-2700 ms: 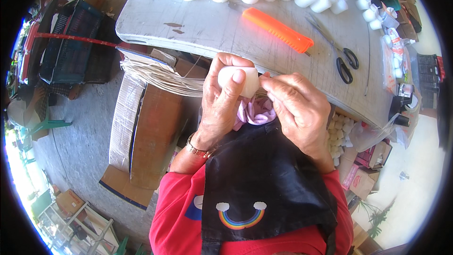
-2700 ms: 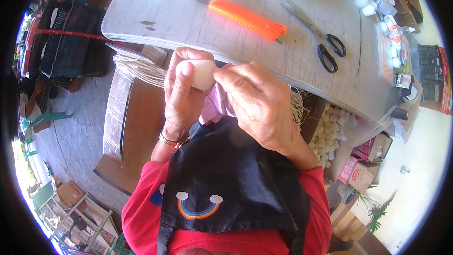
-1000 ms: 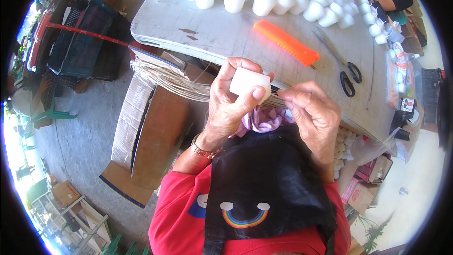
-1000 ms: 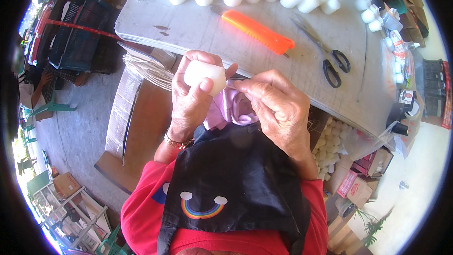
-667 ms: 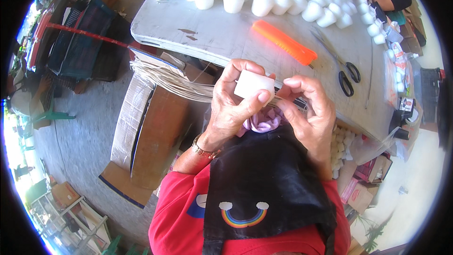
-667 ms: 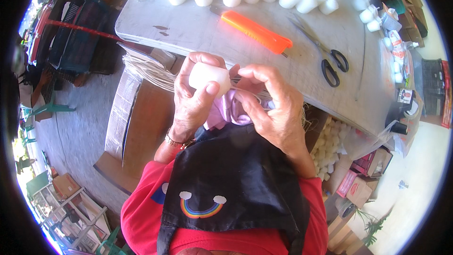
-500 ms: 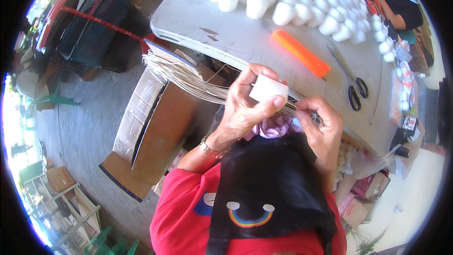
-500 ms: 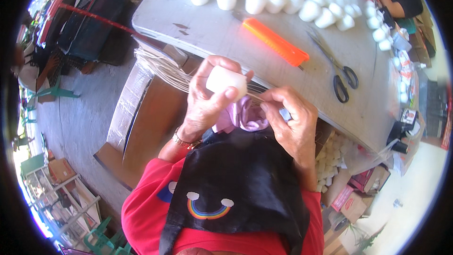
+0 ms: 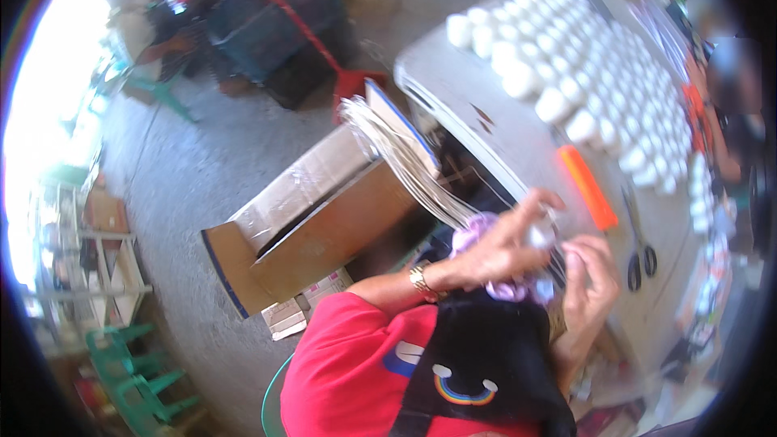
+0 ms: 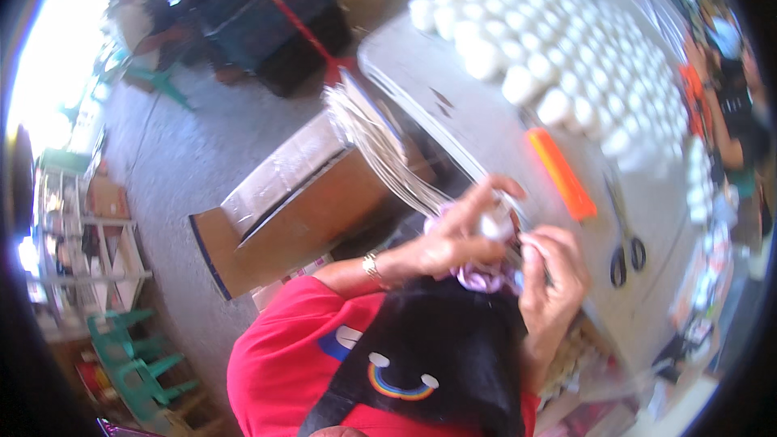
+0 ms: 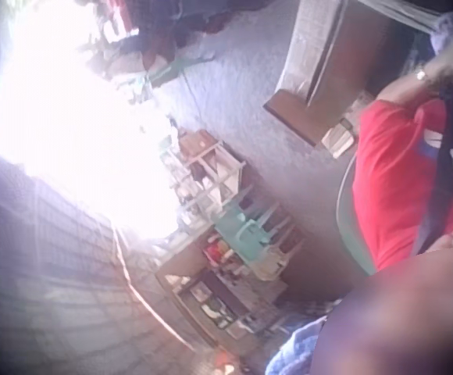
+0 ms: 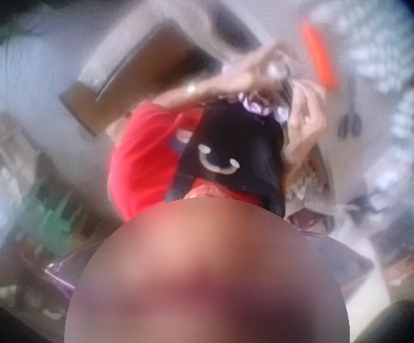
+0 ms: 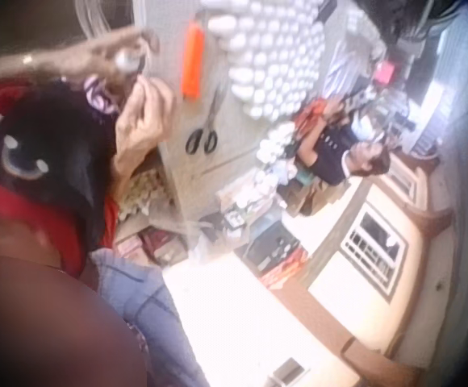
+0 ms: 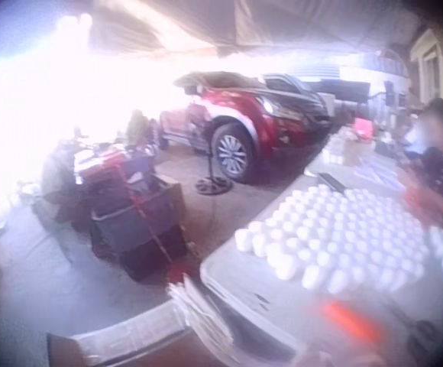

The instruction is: The person inserts wicks into small white candles, trims the wicks with scissors, and places the finished candles on a table. The person repeats this process for multiple candles.

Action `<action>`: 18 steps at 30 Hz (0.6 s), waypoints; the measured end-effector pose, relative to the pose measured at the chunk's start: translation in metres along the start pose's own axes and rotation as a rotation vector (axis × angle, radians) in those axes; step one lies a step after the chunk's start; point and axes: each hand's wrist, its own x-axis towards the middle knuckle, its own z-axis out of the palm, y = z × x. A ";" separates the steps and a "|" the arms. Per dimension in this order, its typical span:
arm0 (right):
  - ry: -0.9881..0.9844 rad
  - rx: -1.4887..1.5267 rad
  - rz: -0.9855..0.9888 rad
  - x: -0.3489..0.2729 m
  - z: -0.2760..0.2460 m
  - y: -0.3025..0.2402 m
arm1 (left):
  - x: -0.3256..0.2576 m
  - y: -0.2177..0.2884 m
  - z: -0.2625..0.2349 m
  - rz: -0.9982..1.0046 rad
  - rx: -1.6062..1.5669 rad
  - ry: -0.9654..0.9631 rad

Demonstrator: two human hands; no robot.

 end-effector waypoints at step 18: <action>0.223 0.546 0.151 -0.005 -0.020 0.020 | -0.007 -0.016 0.006 -0.022 -0.193 -0.274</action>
